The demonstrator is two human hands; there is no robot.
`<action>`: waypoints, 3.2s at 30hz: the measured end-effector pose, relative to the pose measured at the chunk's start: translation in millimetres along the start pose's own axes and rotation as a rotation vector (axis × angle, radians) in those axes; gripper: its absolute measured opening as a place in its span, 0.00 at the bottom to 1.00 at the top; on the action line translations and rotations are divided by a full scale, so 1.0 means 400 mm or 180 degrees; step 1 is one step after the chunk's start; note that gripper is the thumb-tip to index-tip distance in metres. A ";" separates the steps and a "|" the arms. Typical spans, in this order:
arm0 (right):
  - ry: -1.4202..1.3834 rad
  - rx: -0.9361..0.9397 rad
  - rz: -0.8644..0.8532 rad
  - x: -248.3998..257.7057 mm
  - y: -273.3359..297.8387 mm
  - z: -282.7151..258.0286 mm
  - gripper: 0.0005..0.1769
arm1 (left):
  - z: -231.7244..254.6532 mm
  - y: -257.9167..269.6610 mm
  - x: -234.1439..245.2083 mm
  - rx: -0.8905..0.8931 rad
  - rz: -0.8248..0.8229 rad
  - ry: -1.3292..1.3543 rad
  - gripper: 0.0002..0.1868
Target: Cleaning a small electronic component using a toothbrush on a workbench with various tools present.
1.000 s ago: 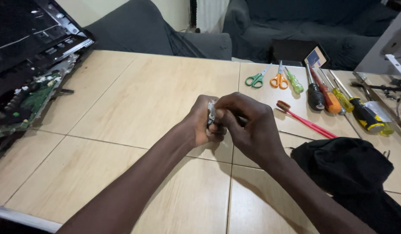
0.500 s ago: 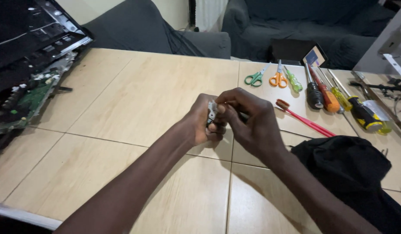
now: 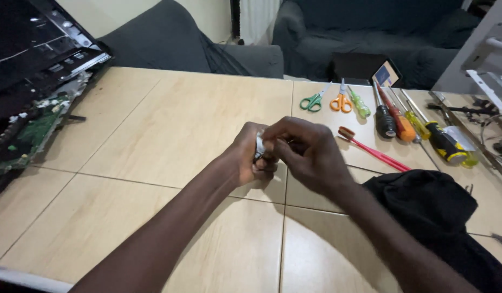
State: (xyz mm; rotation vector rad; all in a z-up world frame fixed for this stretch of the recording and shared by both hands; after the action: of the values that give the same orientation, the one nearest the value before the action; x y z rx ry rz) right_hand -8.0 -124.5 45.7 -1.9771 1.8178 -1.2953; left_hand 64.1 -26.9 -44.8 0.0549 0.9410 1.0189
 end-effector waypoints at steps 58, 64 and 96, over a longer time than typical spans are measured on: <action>0.2142 0.0011 0.0638 0.049 -0.002 -0.016 0.04 | 0.092 -0.035 0.045 -0.1280 -0.0347 0.0231 0.13; 0.1942 0.0182 0.0941 0.165 0.001 0.035 0.04 | 0.108 -0.033 0.046 -0.1023 -0.0259 0.0229 0.16; 0.3759 0.0634 0.0597 0.271 -0.028 0.175 0.17 | 0.056 0.014 -0.071 -0.0428 -0.1122 -0.0165 0.16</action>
State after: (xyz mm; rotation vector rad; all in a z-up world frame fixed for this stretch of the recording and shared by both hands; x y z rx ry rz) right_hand 34.6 -245.9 61.5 -0.8559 1.9870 -2.7340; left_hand 70.4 -36.7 -10.0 -0.1904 0.7983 0.7472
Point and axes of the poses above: each hand's wrist, its own y-axis away from the middle knuckle, its own x-axis out of the back of the hand, z = x × y, the point moved 6 cm from there along -y, towards the middle knuckle, and after that the axes turned 11 degrees about y, right-handed, at the moved point
